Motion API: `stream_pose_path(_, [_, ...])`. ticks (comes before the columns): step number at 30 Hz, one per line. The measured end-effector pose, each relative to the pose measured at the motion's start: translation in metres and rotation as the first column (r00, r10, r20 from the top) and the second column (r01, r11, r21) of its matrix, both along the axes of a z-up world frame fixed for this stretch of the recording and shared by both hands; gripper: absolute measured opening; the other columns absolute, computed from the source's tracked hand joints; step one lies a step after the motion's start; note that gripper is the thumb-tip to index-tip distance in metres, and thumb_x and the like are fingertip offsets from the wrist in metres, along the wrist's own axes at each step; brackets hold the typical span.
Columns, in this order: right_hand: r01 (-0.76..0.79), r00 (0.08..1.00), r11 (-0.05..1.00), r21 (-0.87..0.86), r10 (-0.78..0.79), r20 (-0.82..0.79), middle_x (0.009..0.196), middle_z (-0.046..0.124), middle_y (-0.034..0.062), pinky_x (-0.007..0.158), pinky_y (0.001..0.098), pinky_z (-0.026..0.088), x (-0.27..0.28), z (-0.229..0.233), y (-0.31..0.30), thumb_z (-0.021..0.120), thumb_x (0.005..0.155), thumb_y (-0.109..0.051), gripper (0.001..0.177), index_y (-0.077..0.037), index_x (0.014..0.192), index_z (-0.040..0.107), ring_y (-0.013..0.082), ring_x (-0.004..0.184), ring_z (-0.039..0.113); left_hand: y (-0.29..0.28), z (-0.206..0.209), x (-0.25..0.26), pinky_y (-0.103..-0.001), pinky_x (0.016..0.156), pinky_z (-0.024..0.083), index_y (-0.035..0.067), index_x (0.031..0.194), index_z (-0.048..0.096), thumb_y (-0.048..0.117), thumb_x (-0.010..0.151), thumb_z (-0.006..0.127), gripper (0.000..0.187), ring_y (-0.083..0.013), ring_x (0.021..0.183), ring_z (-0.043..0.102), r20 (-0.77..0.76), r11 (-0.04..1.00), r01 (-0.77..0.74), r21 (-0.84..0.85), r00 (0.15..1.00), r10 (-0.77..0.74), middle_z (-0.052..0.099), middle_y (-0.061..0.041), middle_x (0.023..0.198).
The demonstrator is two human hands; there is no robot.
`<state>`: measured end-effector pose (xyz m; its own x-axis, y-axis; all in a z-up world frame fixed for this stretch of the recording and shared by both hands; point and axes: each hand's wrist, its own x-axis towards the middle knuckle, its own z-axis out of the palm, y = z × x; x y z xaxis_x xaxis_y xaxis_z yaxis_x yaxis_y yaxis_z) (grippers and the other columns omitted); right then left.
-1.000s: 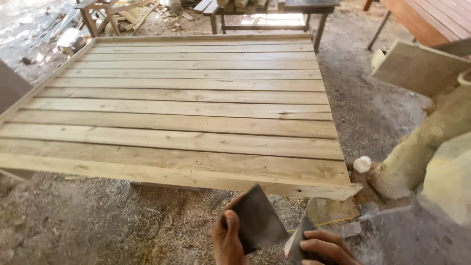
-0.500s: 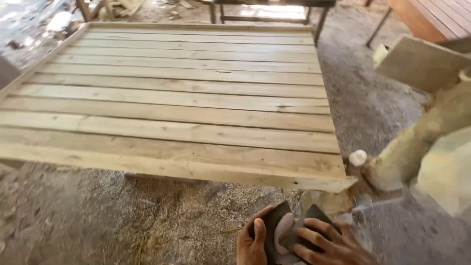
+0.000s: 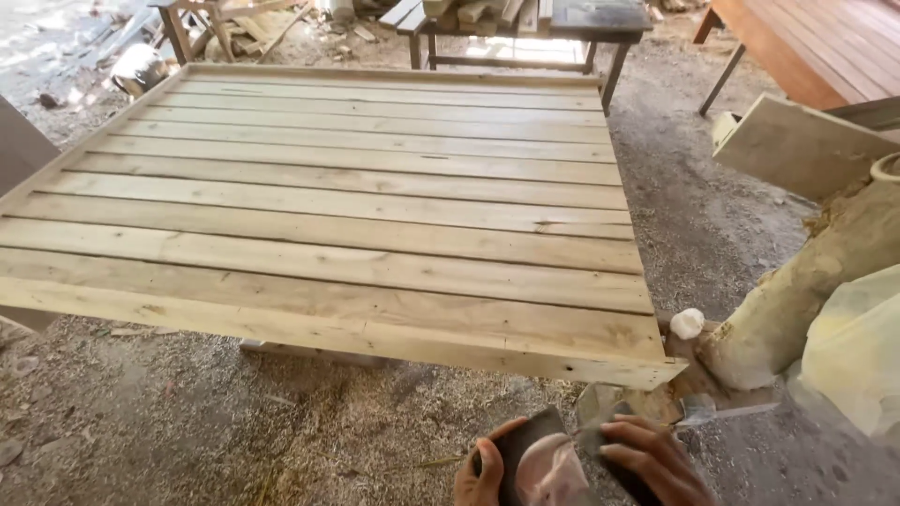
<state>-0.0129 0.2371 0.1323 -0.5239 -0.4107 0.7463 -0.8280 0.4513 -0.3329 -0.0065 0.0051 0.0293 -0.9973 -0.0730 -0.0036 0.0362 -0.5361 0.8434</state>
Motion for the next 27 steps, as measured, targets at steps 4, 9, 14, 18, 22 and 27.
stream_pose_path(4, [0.127,0.984,0.968,0.215,-0.095,-0.152,0.128,0.065,0.0059,0.107,0.05,0.045,0.023,0.051,-0.027,0.067,0.09,-0.031,0.029,-0.017,0.115,0.071,0.0299,0.129,0.059,0.003,0.067,0.028,-0.04,0.106,0.056,-0.005,0.132,0.067,0.053,0.103,0.048,0.068,-0.0311,0.121,0.075,-0.336,0.937,-0.156,-0.313,0.941,0.044,0.077,-0.023,0.127])
stream_pose_path(9, [0.084,0.965,0.927,0.366,0.015,-0.26,0.13,0.065,0.0,0.099,0.0534,0.043,0.028,0.001,-0.042,0.065,0.091,-0.029,0.025,-0.029,0.115,0.073,0.0248,0.13,0.058,-0.014,0.117,0.036,-0.041,0.104,0.058,-0.006,0.132,0.068,0.053,0.107,0.047,0.067,-0.0323,0.12,0.077,-0.509,0.852,-0.261,-0.454,0.861,-0.007,0.077,-0.024,0.127])
stream_pose_path(14, [0.019,0.975,0.903,0.429,0.079,-0.209,0.129,0.065,-0.0017,0.094,0.0553,0.043,0.025,-0.023,-0.035,0.066,0.089,-0.03,0.026,-0.035,0.114,0.073,0.0238,0.129,0.058,-0.029,0.118,0.042,-0.038,0.099,0.063,-0.002,0.13,0.071,0.054,0.105,0.046,0.067,-0.0294,0.112,0.078,-0.466,0.819,-0.287,-0.497,0.884,0.027,0.08,-0.02,0.122])
stream_pose_path(18, [-0.031,0.989,0.982,0.189,0.057,-0.135,0.126,0.069,-0.0013,0.096,0.0495,0.05,0.018,-0.081,-0.016,0.07,0.09,-0.03,0.026,-0.029,0.115,0.074,0.0212,0.126,0.062,-0.048,0.106,0.029,-0.041,0.093,0.064,-0.003,0.129,0.069,0.055,0.101,0.048,0.068,-0.0308,0.107,0.079,-0.382,0.891,-0.358,-0.278,0.893,0.239,0.079,-0.021,0.118])
stream_pose_path(22, [-0.128,0.988,0.94,-0.318,0.149,0.043,0.125,0.069,0.0039,0.107,0.0465,0.056,0.015,-0.053,-0.037,0.074,0.091,-0.024,0.025,-0.017,0.114,0.069,0.0231,0.128,0.067,-0.023,0.046,0.008,-0.041,0.095,0.061,-0.004,0.129,0.067,0.053,0.097,0.048,0.068,-0.0297,0.109,0.075,0.006,0.984,-0.176,0.033,0.984,0.176,0.075,-0.022,0.122])
stream_pose_path(27, [-0.007,0.996,0.999,0.051,0.011,-0.083,0.125,0.067,0.0082,0.108,0.048,0.049,0.0,0.017,-0.01,0.073,0.084,-0.028,0.03,-0.015,0.11,0.068,0.0303,0.129,0.061,-0.017,0.02,0.004,-0.039,0.101,0.058,-0.003,0.131,0.065,0.055,0.094,0.047,0.071,-0.0275,0.115,0.073,0.034,0.983,0.07,0.168,0.996,-0.077,0.075,-0.019,0.125])
